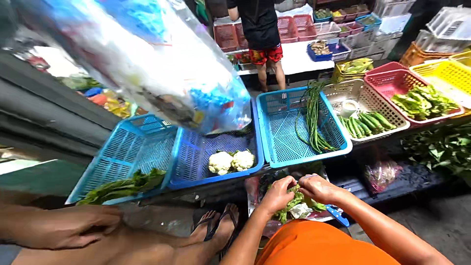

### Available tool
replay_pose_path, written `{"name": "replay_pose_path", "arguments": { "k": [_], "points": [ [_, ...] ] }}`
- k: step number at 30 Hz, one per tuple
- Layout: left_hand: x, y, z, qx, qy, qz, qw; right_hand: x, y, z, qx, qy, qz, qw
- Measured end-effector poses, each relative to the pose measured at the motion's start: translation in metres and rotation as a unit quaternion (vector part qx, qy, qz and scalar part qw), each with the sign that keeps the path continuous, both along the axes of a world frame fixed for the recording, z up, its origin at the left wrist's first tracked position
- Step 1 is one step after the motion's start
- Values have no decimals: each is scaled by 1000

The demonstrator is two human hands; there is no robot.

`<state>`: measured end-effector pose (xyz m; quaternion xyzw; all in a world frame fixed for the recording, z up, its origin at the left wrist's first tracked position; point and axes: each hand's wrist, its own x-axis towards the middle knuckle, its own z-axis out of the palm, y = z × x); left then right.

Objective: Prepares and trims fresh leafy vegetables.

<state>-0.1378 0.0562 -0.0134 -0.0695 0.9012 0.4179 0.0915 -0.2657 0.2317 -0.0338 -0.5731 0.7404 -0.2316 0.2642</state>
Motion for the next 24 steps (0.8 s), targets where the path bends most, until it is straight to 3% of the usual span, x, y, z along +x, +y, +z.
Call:
{"name": "replay_pose_path", "arguments": {
  "k": [3, 5, 8, 11, 14, 18, 24],
  "points": [
    [-2, -1, 4, -83, 7, -4, 997, 0, 0, -2, -19, 74, -3, 997],
    [-2, -8, 6, -66, 34, 22, 997, -2, 3, -4, -9, 80, -12, 997],
    [-1, -21, 1, 129, 102, 84, 983, -5, 6, 0, 18, 46, -55, 997],
    [-2, -21, 7, 357, 96, 176, 912, -3, 4, 10, -43, -72, -125, 989],
    [-5, -15, 14, 444, 58, 220, 867, 2, -4, 27, -112, -225, -189, 949],
    [-9, -5, 19, 453, 56, 222, 862, 5, -16, 38, -138, -299, -229, 916],
    [-7, -1, 19, 398, 58, 211, 891, 2, -26, 48, -53, -233, -235, 942]
  ]
}}
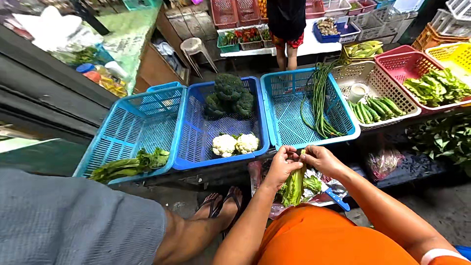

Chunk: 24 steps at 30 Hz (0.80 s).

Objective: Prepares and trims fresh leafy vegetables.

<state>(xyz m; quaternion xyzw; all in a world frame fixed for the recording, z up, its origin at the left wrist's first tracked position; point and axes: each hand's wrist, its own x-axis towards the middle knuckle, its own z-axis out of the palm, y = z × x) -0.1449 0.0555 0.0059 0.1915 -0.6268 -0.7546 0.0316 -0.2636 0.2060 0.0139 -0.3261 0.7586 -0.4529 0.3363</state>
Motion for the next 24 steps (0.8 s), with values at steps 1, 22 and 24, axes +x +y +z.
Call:
{"name": "replay_pose_path", "arguments": {
  "k": [1, 22, 24],
  "points": [
    [1, -1, -1, -29, -8, -24, 999, -2, 0, 1, 9, 10, 0, 1000],
    [-15, -28, 36, -520, -180, -312, 775, -7, 64, -61, 180, 197, 124, 956],
    [-30, -37, 45, -545, -146, -253, 786, -15, 74, -72, 151, 177, 28, 972]
  ]
}}
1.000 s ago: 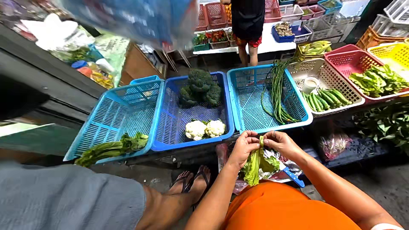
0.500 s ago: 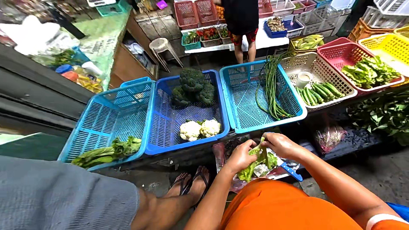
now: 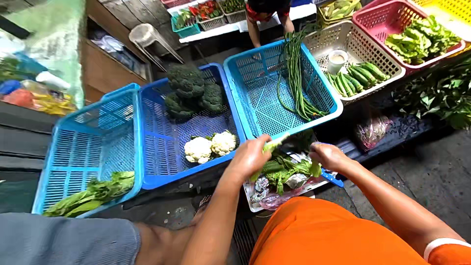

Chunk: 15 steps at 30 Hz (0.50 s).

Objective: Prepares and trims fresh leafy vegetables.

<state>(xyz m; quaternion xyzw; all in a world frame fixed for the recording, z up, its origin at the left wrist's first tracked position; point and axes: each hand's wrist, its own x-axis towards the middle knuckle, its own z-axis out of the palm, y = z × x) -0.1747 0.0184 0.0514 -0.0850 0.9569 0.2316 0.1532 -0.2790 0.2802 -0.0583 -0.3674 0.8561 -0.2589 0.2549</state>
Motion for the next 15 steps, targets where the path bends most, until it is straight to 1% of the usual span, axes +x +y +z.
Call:
{"name": "replay_pose_path", "arguments": {
  "k": [2, 4, 6, 8, 9, 11, 12, 13, 14, 15],
  "points": [
    [-25, -7, 14, -7, 36, 30, 999, -8, 7, -14, -56, -18, -106, 993],
    [-50, -14, 18, -30, 81, 62, 994, -13, 12, -34, -93, -45, -199, 974],
    [-72, -17, 16, -59, 123, 93, 986, -17, 17, -58, -83, -59, -269, 958],
    [-80, -16, 10, -62, 192, 100, 974, -20, 23, -78, -25, -77, -296, 952],
    [-78, -12, 6, -47, 242, 92, 965, -19, 27, -88, 13, -87, -287, 954],
    [-62, 4, -10, 13, 329, 38, 944, -12, 33, -111, 108, -118, -226, 961],
    [-49, 15, -20, 57, 329, 6, 943, -6, 35, -123, 162, -138, -181, 960],
    [-33, 28, -34, 104, 293, -21, 950, 2, 36, -134, 209, -153, -136, 956],
    [-20, 39, -54, 147, 230, -39, 961, 12, 36, -144, 241, -161, -103, 952],
    [-8, 46, -77, 170, 133, -49, 975, 23, 36, -152, 263, -159, -84, 948]
  ]
}}
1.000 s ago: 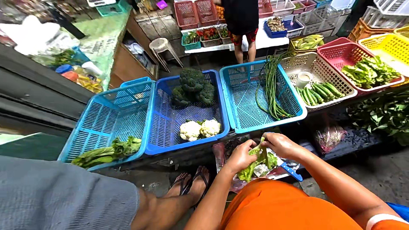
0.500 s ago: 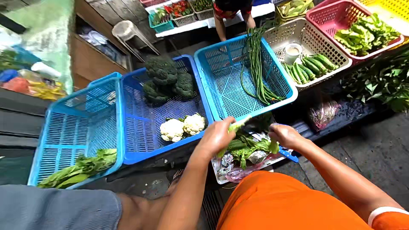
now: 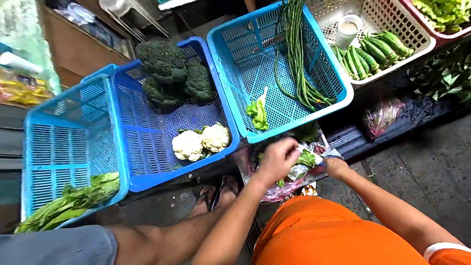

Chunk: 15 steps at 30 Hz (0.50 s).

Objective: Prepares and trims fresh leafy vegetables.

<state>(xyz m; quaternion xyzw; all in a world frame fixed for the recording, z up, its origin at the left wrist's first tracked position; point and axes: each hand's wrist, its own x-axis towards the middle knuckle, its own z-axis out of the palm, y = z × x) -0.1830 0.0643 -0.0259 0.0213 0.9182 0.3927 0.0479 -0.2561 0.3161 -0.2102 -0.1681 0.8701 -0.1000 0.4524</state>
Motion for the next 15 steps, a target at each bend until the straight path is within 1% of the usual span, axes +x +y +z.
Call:
{"name": "replay_pose_path", "arguments": {
  "k": [1, 2, 3, 4, 5, 7, 8, 9, 10, 12, 14, 15],
  "points": [
    [7, 4, -22, -11, -137, -24, 990, 9, -1, -6, 15, 7, 13, 1000],
    [10, 4, -45, -26, -267, -32, 963, 15, -2, -11, 28, 22, 18, 999],
    [10, 2, -69, -30, -348, -6, 937, 19, -2, -19, 32, 44, 16, 998],
    [11, -1, -92, -21, -383, 52, 922, 22, 1, -28, 31, 65, 14, 997],
    [11, -5, -114, -7, -386, 125, 914, 22, 3, -36, 31, 81, 18, 996],
    [6, -10, -148, 13, -345, 265, 900, 21, 6, -45, 35, 87, 39, 995],
    [2, -8, -161, 23, -318, 316, 894, 19, 8, -46, 35, 85, 49, 995],
    [-3, -6, -173, 38, -298, 347, 888, 17, 10, -45, 28, 77, 47, 996],
    [-8, -4, -182, 53, -289, 361, 885, 13, 11, -42, 16, 63, 30, 997],
    [-17, 0, -194, 102, -279, 346, 890, 7, 13, -33, -14, 17, -51, 998],
    [-26, 2, -204, 203, -249, 327, 889, 2, 17, -24, -50, -32, -137, 989],
    [-30, 1, -204, 250, -235, 333, 878, 2, 21, -19, -68, -47, -161, 984]
  ]
}}
